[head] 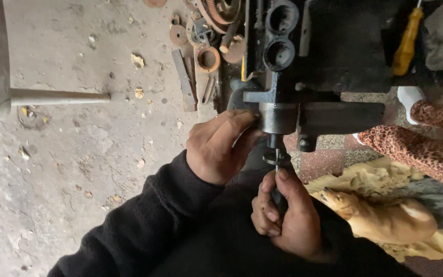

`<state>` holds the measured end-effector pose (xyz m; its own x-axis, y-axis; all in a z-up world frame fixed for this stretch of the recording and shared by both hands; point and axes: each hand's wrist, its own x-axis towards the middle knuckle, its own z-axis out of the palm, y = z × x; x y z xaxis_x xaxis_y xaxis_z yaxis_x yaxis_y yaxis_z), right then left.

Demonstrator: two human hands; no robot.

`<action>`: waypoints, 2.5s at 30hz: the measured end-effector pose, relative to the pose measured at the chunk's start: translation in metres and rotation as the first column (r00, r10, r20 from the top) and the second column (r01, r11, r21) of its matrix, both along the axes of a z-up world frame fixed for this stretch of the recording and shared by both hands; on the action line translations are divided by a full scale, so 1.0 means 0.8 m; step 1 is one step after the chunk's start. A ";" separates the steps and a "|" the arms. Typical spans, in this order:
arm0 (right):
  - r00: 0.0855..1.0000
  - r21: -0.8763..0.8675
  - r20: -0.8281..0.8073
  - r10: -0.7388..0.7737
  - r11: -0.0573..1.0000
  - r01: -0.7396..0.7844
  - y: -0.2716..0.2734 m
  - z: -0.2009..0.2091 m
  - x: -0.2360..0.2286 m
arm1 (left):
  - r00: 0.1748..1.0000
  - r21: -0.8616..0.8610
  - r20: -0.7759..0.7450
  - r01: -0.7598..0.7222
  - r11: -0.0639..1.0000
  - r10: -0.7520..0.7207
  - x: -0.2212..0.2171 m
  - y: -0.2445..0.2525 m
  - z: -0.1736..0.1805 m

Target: The person works on a metal machine component clamped in a bench vise, using a screwdriver to turn a fastener on the part. They then use pliers to grip and work the component, and later resume turning the fastener with a yellow-handled screwdriver.

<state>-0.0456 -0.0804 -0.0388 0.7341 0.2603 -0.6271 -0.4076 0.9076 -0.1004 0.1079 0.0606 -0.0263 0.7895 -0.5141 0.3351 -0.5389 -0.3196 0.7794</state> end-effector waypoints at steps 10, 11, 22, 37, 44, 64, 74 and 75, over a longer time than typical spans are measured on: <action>0.999 -0.040 -0.049 -0.012 0.999 0.010 0.008 -0.004 -0.002 | 0.988 -0.017 -0.151 -0.035 0.999 0.032 -0.006 -0.018 -0.021; 0.999 -0.048 -0.039 -0.009 0.999 0.008 0.008 -0.004 -0.002 | 0.991 -0.011 -0.131 -0.034 0.999 0.032 -0.006 -0.019 -0.024; 0.994 -0.054 -0.111 -0.017 0.998 0.011 0.010 0.005 0.004 | 0.954 -0.128 -0.300 -0.044 0.991 0.004 -0.015 -0.028 -0.030; 0.991 -0.064 -0.132 -0.008 0.998 -0.001 0.014 0.008 0.007 | 0.874 -0.237 -0.485 -0.101 0.966 -0.028 0.004 -0.012 0.076; 0.997 -0.112 -0.079 0.028 0.993 -0.036 0.016 0.002 0.000 | 0.824 0.603 0.323 0.199 0.772 -0.465 0.036 -0.063 0.135; 0.987 -0.201 -0.142 -0.069 0.979 0.039 0.025 0.001 0.007 | 0.526 0.869 -0.293 0.495 0.008 -0.798 0.058 -0.092 0.153; 0.997 -0.143 -0.073 -0.017 0.990 0.006 0.022 0.006 0.012 | 0.654 0.722 0.337 0.282 0.631 -0.677 0.046 -0.039 0.126; 0.997 -0.111 -0.072 0.011 0.994 -0.019 0.019 0.005 0.012 | 0.651 0.616 0.372 0.360 0.701 -0.661 0.046 -0.030 0.125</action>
<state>-0.0360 -0.0654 -0.0346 0.6834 0.1965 -0.7031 -0.4304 0.8864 -0.1706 0.1448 0.0367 0.0733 0.1055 -0.9720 0.2100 -0.9867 -0.0760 0.1439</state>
